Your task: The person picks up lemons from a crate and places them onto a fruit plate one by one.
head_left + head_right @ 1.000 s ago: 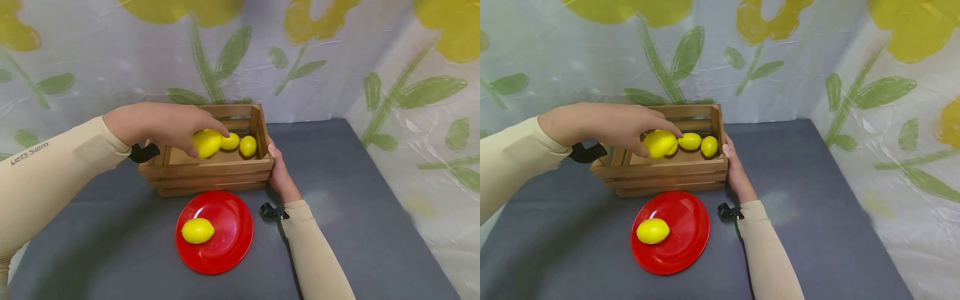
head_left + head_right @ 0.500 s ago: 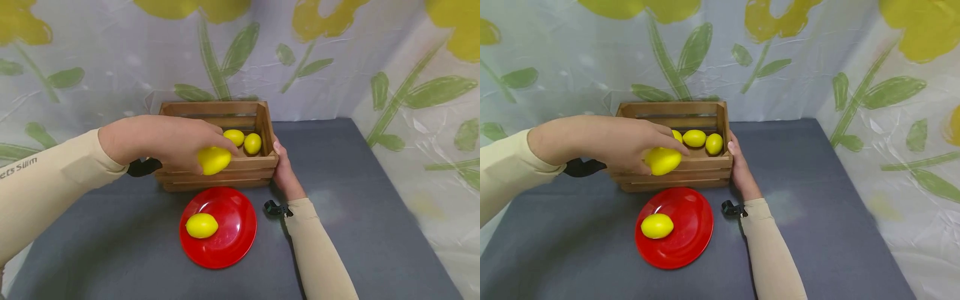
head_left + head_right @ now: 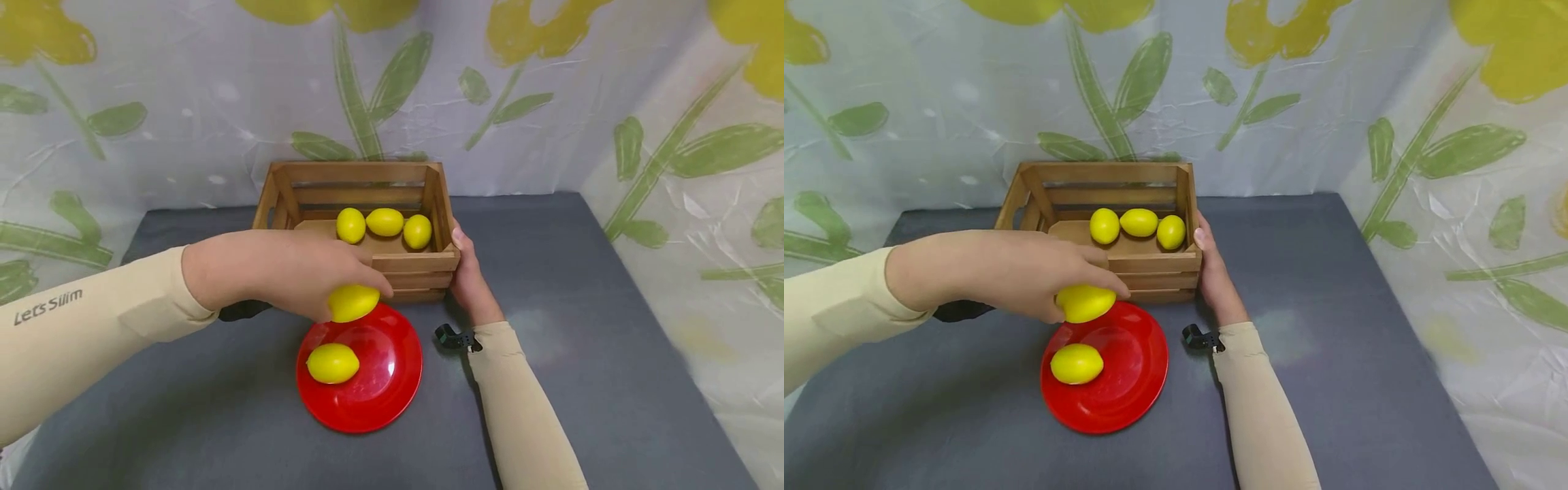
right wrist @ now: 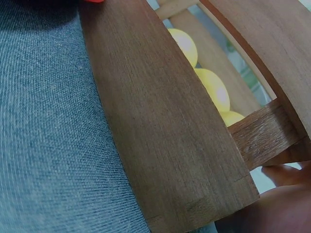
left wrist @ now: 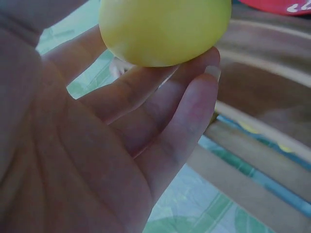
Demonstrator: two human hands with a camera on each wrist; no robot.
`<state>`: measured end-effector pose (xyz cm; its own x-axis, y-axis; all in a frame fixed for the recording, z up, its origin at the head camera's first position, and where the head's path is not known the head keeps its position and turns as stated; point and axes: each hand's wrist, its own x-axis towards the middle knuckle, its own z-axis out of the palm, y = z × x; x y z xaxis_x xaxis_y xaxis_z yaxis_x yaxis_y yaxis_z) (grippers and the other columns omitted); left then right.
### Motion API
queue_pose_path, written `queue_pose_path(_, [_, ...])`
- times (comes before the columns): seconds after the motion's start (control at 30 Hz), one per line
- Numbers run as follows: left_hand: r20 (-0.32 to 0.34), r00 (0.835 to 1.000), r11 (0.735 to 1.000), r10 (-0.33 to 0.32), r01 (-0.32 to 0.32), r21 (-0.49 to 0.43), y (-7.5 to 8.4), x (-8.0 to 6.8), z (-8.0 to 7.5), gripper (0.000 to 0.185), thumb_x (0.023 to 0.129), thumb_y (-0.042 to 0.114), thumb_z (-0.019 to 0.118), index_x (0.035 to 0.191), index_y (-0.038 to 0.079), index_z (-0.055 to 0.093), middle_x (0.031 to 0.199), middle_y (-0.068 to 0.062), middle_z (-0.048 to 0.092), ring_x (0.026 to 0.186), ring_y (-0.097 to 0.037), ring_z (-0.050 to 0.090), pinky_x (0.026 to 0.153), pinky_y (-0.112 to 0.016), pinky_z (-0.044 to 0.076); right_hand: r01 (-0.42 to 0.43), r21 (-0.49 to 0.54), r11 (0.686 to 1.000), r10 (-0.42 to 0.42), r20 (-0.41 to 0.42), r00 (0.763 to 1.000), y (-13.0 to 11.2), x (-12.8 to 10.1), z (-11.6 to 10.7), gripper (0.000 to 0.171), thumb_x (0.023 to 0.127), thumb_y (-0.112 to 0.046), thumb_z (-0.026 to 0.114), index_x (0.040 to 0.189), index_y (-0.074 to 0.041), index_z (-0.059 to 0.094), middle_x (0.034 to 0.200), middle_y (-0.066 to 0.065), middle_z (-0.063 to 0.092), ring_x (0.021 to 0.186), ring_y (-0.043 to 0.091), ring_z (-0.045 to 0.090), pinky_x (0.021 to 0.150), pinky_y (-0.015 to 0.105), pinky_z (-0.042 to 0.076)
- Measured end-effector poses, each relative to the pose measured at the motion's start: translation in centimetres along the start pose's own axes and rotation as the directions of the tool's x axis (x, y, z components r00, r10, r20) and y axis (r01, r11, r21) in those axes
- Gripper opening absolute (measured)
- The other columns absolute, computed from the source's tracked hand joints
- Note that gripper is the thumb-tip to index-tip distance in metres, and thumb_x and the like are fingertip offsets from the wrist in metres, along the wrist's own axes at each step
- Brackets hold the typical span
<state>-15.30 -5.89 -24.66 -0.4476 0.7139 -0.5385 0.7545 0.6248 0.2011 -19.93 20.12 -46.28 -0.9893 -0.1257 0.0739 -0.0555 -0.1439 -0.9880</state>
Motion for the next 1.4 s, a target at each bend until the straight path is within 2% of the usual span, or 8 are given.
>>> queue_pose_path(0.1, [0.026,1.0,0.999,0.007,-0.009,0.047,0.3,0.5,0.8,0.076,0.084,0.016,0.092,0.15,0.037,0.061,0.139,-0.001,0.063,0.107,-0.019,0.063,0.073,-0.03,0.062,-0.006,-0.012,1.0,0.006,0.003,1.0,0.0,0.0,-0.1,0.099,0.096,-0.075,0.039,0.175,-0.023,0.011,0.18,0.011,0.012,0.164,0.034,0.016,0.135,0.064,0.01])
queue_pose_path(0.2, [0.045,0.999,0.996,0.03,-0.034,0.087,0.5,1.0,1.7,0.077,0.082,0.015,0.093,0.15,0.033,0.062,0.131,-0.004,0.065,0.106,-0.019,0.064,0.076,-0.032,0.064,-0.008,-0.009,1.0,0.008,-0.001,1.0,0.1,0.0,-0.1,0.099,0.096,-0.074,0.039,0.175,-0.022,0.011,0.18,0.011,0.013,0.164,0.034,0.016,0.135,0.063,0.01])
queue_pose_path(0.33, [0.047,0.998,0.989,0.043,-0.049,0.141,0.7,1.6,2.9,0.076,0.081,0.015,0.094,0.149,0.031,0.064,0.131,-0.005,0.066,0.112,-0.02,0.063,0.078,-0.035,0.065,0.0,0.0,1.0,0.0,-0.001,1.0,0.1,0.0,-0.1,0.099,0.096,-0.073,0.039,0.175,-0.021,0.011,0.18,0.011,0.012,0.164,0.034,0.016,0.135,0.063,0.01])
queue_pose_path(0.53, [0.042,0.999,0.984,0.026,-0.033,0.175,0.6,2.2,4.4,0.071,0.083,0.013,0.092,0.146,0.031,0.066,0.132,-0.008,0.065,0.109,-0.021,0.064,0.071,-0.03,0.062,-0.001,-0.004,1.0,0.001,0.002,1.0,0.0,0.2,-0.2,0.101,0.096,-0.075,0.04,0.175,-0.021,0.011,0.18,0.011,0.013,0.163,0.034,0.017,0.135,0.063,0.011])
queue_pose_path(0.67, [0.041,0.999,0.983,0.034,-0.04,0.178,0.4,2.7,5.1,0.069,0.082,0.016,0.093,0.145,0.03,0.067,0.126,-0.008,0.066,0.103,-0.021,0.063,0.075,-0.033,0.062,0.004,-0.004,1.0,-0.004,0.002,1.0,0.0,0.3,-0.3,0.102,0.095,-0.077,0.041,0.175,-0.02,0.012,0.179,0.012,0.014,0.163,0.034,0.018,0.135,0.063,0.011])
queue_pose_path(0.77, [0.034,0.999,0.983,0.037,-0.043,0.18,0.3,3.1,5.5,0.069,0.08,0.019,0.095,0.143,0.03,0.069,0.124,-0.007,0.066,0.101,-0.02,0.063,0.078,-0.035,0.063,0.008,-0.001,1.0,-0.008,0.0,1.0,0.1,0.3,-0.3,0.102,0.095,-0.077,0.041,0.175,-0.02,0.013,0.179,0.012,0.014,0.163,0.034,0.018,0.135,0.063,0.011])
queue_pose_path(0.97, [0.022,0.999,0.979,0.042,-0.046,0.196,0.1,3.5,6.3,0.071,0.078,0.02,0.097,0.142,0.032,0.069,0.121,-0.007,0.067,0.102,-0.02,0.063,0.074,-0.033,0.063,0.003,-0.003,1.0,-0.003,-0.001,1.0,0.3,0.2,-0.3,0.1,0.095,-0.075,0.04,0.175,-0.021,0.013,0.179,0.013,0.014,0.163,0.035,0.017,0.134,0.064,0.011])
queue_pose_path(1.4, [0.025,0.999,0.978,0.039,-0.043,0.205,-0.2,4.2,7.0,0.075,0.075,0.02,0.098,0.143,0.031,0.069,0.128,-0.007,0.067,0.111,-0.023,0.064,0.081,-0.036,0.064,0.007,-0.009,1.0,-0.007,0.0,1.0,0.1,0.2,-0.2,0.099,0.095,-0.073,0.039,0.175,-0.02,0.013,0.178,0.013,0.015,0.163,0.034,0.018,0.134,0.063,0.01])
